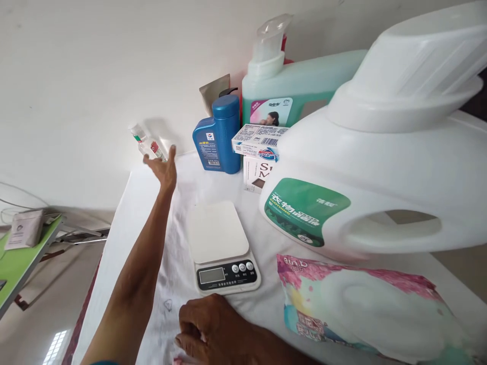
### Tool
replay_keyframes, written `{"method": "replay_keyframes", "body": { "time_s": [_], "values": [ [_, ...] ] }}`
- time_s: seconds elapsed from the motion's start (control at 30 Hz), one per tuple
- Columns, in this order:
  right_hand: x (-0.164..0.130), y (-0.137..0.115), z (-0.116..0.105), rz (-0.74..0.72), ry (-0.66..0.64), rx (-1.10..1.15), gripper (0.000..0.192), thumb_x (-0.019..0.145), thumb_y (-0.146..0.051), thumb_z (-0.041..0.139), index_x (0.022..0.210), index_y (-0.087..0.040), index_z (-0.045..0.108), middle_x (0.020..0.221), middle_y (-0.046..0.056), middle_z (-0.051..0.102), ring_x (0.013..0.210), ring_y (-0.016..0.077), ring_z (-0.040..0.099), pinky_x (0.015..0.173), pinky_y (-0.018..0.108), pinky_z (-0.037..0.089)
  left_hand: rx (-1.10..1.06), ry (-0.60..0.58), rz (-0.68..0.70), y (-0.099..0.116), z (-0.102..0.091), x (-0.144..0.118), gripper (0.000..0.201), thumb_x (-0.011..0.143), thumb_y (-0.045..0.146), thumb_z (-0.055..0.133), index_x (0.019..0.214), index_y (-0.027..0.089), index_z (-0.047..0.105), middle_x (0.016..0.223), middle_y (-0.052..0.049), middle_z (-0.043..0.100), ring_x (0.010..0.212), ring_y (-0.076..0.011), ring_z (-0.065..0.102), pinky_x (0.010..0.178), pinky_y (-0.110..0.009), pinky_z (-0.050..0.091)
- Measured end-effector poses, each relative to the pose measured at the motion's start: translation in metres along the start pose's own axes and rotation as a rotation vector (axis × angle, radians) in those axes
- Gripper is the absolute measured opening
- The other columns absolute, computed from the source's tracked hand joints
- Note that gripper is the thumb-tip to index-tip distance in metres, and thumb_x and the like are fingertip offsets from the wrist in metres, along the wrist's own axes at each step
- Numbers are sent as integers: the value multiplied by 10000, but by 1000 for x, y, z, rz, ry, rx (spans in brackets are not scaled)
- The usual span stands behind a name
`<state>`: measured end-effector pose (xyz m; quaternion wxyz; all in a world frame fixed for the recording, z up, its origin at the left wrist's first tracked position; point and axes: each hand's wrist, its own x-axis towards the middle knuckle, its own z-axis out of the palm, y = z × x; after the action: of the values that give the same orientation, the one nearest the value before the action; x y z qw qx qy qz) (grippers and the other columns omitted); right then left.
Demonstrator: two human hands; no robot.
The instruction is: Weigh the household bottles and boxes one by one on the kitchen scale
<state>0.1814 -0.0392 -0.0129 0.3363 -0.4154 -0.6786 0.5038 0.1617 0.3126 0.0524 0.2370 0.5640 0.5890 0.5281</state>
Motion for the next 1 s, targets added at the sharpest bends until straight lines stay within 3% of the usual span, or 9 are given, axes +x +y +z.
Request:
{"method": "replay_keyframes", "body": {
  "time_s": [0.13,0.27,0.37,0.5,0.57,0.67,0.8,0.9,1.0],
  "values": [
    [2,-6,-4,-46,7,-10,248,839,-258,686,714,-207,478,694,-50,561,610,81,482,609,207,345,-195,-398,249,41,27,-23,941,769,671,831,1466,184,428,1480,-194,530,1374,-332,547,1086,-455,501],
    [3,-7,-7,-34,-21,-4,241,845,-322,671,734,-217,484,711,-28,596,613,103,499,596,224,357,-312,-651,259,67,49,-22,841,715,615,894,1345,177,550,1358,-162,651,1280,-336,627,1064,-489,523],
    [5,-4,-5,-51,-16,-14,246,832,-353,671,737,-222,485,697,-24,604,604,115,499,587,235,357,-312,-707,252,71,44,-21,724,687,557,919,1213,146,638,1181,-140,730,1122,-313,696,996,-473,555],
    [6,1,0,-67,8,-20,236,813,-325,674,715,-216,490,680,-23,615,623,118,530,595,226,358,-285,-805,236,67,18,-34,652,600,450,964,1113,137,714,1071,-111,764,988,-278,718,890,-408,581],
    [6,2,1,-72,24,-24,219,811,-299,668,706,-211,497,667,-33,602,614,105,517,591,213,347,-263,-721,240,64,7,-48,574,584,418,959,1037,142,739,983,-80,770,903,-250,711,810,-364,583],
    [6,2,2,-74,53,-7,208,812,-282,666,703,-207,505,657,-50,571,598,85,500,586,196,336,-300,-483,241,58,0,-70,463,604,415,930,930,144,744,840,-39,742,771,-198,668,721,-319,563],
    [8,3,4,-88,62,6,220,805,-287,686,699,-208,511,649,-60,549,604,83,509,588,189,345,-500,-259,86,52,-12,-82,490,580,413,923,946,149,733,811,-12,725,715,-170,654,722,-324,576],
    [9,2,3,-82,54,-9,231,804,-284,699,699,-210,506,643,-63,535,600,86,500,582,192,342,-547,-158,63,57,-38,-77,509,559,393,931,963,153,736,859,-16,737,752,-183,680,758,-344,590],
    [8,-2,0,-71,54,-6,245,805,-264,714,696,-206,503,639,-65,525,588,81,484,581,194,335,-525,-165,144,70,-75,-78,479,578,379,931,965,163,750,888,-16,743,790,-193,694,781,-342,589]
  ]
}}
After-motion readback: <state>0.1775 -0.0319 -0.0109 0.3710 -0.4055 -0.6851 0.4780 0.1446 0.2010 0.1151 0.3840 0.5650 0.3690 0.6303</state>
